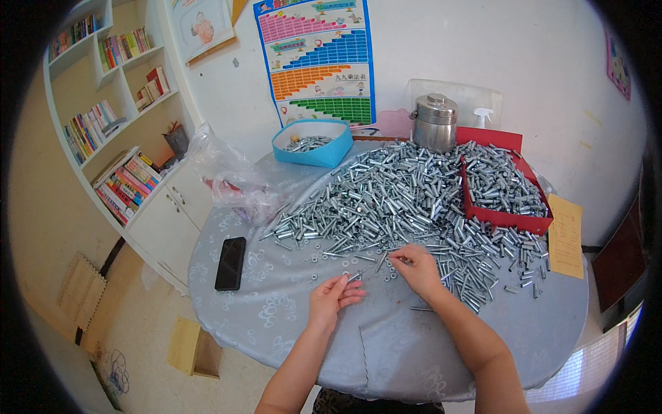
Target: The person is assembling metal fasteners by hand. They pick up bolts and nuts from a large pile on the table and screw them together. The assembled fasteners are then placed into a red box.
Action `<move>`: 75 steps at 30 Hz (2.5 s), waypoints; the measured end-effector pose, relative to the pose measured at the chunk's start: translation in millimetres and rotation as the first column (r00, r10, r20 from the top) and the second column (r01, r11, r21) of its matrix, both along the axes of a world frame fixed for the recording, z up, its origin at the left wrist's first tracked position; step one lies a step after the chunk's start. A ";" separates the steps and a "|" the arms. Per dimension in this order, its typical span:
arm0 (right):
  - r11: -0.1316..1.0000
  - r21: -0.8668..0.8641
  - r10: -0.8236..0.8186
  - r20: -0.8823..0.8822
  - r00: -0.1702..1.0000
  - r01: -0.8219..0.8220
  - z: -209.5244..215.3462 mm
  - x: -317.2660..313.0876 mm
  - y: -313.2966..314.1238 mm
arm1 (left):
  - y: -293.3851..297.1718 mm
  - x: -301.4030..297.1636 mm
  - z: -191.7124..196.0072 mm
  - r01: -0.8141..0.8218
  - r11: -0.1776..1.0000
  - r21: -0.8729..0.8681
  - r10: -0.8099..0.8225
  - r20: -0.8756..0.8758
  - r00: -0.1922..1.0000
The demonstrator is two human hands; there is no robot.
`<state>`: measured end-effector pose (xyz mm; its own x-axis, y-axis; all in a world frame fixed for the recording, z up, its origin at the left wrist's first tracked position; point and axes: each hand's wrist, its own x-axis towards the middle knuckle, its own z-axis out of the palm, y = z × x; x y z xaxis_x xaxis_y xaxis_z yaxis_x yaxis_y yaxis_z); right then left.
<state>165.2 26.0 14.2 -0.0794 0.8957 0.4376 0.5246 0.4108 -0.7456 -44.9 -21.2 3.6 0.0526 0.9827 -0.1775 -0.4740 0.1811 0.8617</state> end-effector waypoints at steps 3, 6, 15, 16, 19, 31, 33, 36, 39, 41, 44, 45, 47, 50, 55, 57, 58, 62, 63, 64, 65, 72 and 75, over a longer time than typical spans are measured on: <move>0.992 0.123 0.000 0.263 0.965 -0.034 -10.4 1.3 0.8 | 1.1 -0.1 0.1 -0.009 1.000 -0.001 0.009 0.012 1.000; 0.989 0.143 -0.008 0.304 0.953 -0.037 -15.0 -5.2 2.9 | 0.9 -0.1 0.4 -0.010 1.000 -0.007 0.010 0.008 1.000; 0.996 0.051 0.056 0.289 0.956 -0.074 -9.0 -5.6 5.3 | 0.4 -0.8 -1.1 -0.020 1.000 -0.002 0.020 -0.008 1.000; 0.997 -0.040 0.074 0.180 0.981 -0.068 -6.2 -6.8 3.0 | 0.4 -1.2 -0.8 -0.021 1.000 -0.006 0.021 -0.011 1.000; 0.944 -0.276 0.129 -0.193 0.973 -0.180 -0.2 -11.6 -3.1 | 0.7 -1.1 -1.0 -0.015 1.000 -0.017 0.015 -0.012 1.000; 0.842 -0.320 0.288 -0.416 0.863 -0.435 4.4 -20.8 -13.4 | 0.9 -5.7 -6.6 0.159 0.985 -0.072 -0.157 0.033 0.987; 0.846 -0.276 0.344 -0.370 0.863 -0.455 6.9 -21.2 -14.6 | -0.4 -6.0 -3.9 0.192 0.978 -0.075 -0.189 0.044 0.981; 0.822 -0.320 0.327 -0.414 0.849 -0.472 8.3 -22.0 -15.7 | 0.5 -5.6 -3.8 0.205 0.973 -0.109 -0.200 0.050 0.978; 0.821 -0.344 0.271 -0.469 0.840 -0.457 3.7 -22.6 -14.8 | -0.3 -5.5 -1.7 0.229 0.969 -0.093 -0.222 0.079 0.972; 0.885 -0.349 0.219 -0.271 0.937 -0.308 5.8 -16.1 -10.9 | -0.1 -6.1 -4.3 0.213 0.974 -0.081 -0.206 0.087 0.975; 0.947 -0.289 0.179 0.103 0.978 -0.143 16.9 -4.4 -9.1 | 1.1 -8.4 -7.3 0.188 0.978 -0.085 -0.179 0.103 0.978; 0.962 -0.253 0.162 0.235 0.958 -0.101 19.8 -0.3 -10.2 | 1.7 -8.4 -7.4 0.184 0.979 -0.090 -0.174 0.108 0.979; 0.971 -0.184 0.212 0.363 0.907 -0.153 9.5 5.1 -7.8 | 1.9 -8.0 -7.2 0.173 0.981 -0.085 -0.163 0.112 0.980; 0.974 -0.146 0.222 0.439 0.871 -0.175 -3.8 6.6 -4.3 | 2.7 -7.8 -8.8 0.159 0.984 -0.082 -0.149 0.121 0.981; 0.978 -0.147 0.193 0.392 0.899 -0.146 9.3 2.4 -9.9 | 3.6 -9.9 -11.9 0.155 0.985 -0.075 -0.144 0.135 0.980; 0.961 -0.250 0.173 0.203 0.964 -0.120 26.4 -4.5 -17.0 | 3.7 -10.4 -12.5 0.158 0.984 -0.080 -0.146 0.130 0.981; 0.947 -0.262 0.216 0.093 0.972 -0.185 30.3 -6.8 -17.4 | 3.5 -10.0 -11.5 0.158 0.984 -0.082 -0.147 0.125 0.981; 0.903 -0.207 0.351 -0.145 0.925 -0.375 29.8 -13.0 -17.0 | 2.7 -8.9 -9.2 0.155 0.984 -0.091 -0.145 0.101 0.984; 0.897 -0.179 0.381 -0.149 0.912 -0.404 27.5 -14.1 -16.9 | 2.7 -8.9 -9.3 0.153 0.984 -0.093 -0.144 0.096 0.985; 0.901 -0.160 0.384 -0.141 0.913 -0.404 26.0 -14.8 -17.3 | 2.6 -8.7 -8.9 0.153 0.984 -0.094 -0.146 0.078 0.986; 0.904 -0.140 0.386 -0.133 0.913 -0.403 24.7 -15.4 -17.8 | 2.4 -8.3 -8.2 0.153 0.984 -0.095 -0.147 0.060 0.987; 0.887 -0.141 0.415 -0.172 0.893 -0.439 23.6 -15.2 -17.7 | 2.5 -11.0 -11.1 0.200 0.976 -0.092 -0.188 0.120 0.975; 0.886 -0.108 0.435 -0.147 0.888 -0.452 23.7 -14.4 -17.8 | 1.7 -10.2 -9.1 0.178 0.978 -0.112 -0.170 0.077 0.982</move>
